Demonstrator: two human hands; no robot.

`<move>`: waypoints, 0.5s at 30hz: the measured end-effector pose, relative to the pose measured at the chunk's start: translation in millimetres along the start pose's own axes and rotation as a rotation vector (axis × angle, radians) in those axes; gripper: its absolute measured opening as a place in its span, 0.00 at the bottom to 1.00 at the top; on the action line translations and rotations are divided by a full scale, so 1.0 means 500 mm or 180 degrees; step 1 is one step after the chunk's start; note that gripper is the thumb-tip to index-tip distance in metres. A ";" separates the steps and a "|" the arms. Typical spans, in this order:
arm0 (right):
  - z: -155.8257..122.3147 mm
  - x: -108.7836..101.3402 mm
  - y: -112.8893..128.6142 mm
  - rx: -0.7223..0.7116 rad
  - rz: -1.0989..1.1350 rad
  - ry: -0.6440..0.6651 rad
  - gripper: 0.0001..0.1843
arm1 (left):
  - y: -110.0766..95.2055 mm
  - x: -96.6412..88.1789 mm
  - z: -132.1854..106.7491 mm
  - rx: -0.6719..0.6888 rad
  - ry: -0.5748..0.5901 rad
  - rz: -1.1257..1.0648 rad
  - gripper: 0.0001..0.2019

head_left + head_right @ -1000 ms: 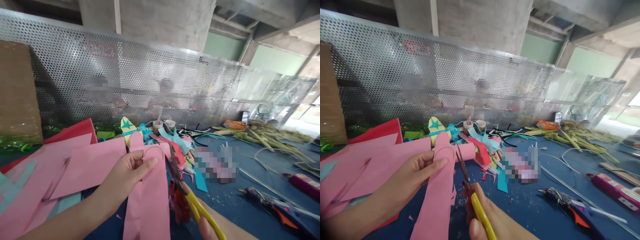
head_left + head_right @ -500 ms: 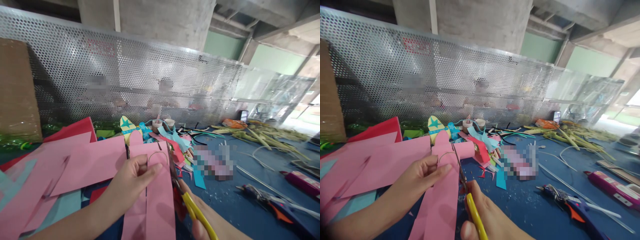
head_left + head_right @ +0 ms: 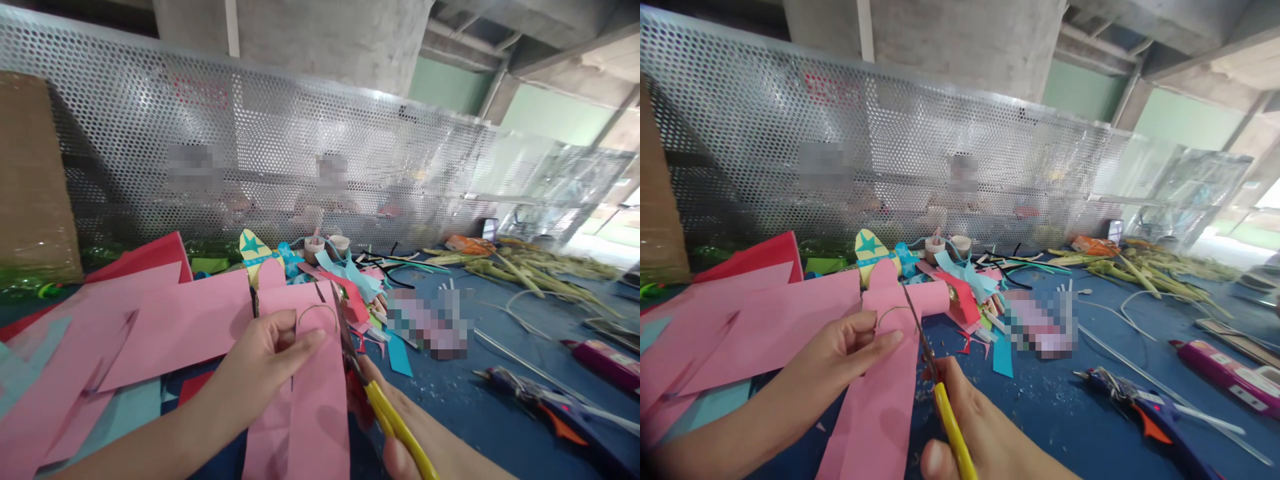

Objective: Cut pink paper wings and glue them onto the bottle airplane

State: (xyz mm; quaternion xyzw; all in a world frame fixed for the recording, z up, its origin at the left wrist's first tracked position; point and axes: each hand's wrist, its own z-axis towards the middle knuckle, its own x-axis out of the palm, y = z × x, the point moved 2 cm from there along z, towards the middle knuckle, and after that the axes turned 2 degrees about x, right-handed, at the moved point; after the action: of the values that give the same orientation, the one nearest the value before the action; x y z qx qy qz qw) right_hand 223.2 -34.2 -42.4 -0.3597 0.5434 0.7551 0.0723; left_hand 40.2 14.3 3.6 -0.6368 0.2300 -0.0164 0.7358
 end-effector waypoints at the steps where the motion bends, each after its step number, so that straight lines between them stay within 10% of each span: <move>1: -0.001 0.001 0.000 -0.0037 0.0015 0.0005 0.38 | 0.002 0.000 0.000 0.0014 0.0006 0.0001 0.21; 15: -0.023 0.031 -0.038 -0.0268 0.0030 -0.0480 0.40 | 0.008 0.004 -0.002 0.0097 -0.0025 0.0096 0.21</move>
State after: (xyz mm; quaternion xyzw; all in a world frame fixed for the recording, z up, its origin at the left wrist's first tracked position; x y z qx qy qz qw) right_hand 226.9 -41.2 -68.1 -0.3020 0.5059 0.8025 0.0943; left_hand 40.7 13.5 -1.0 -0.6221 0.2364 -0.0063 0.7464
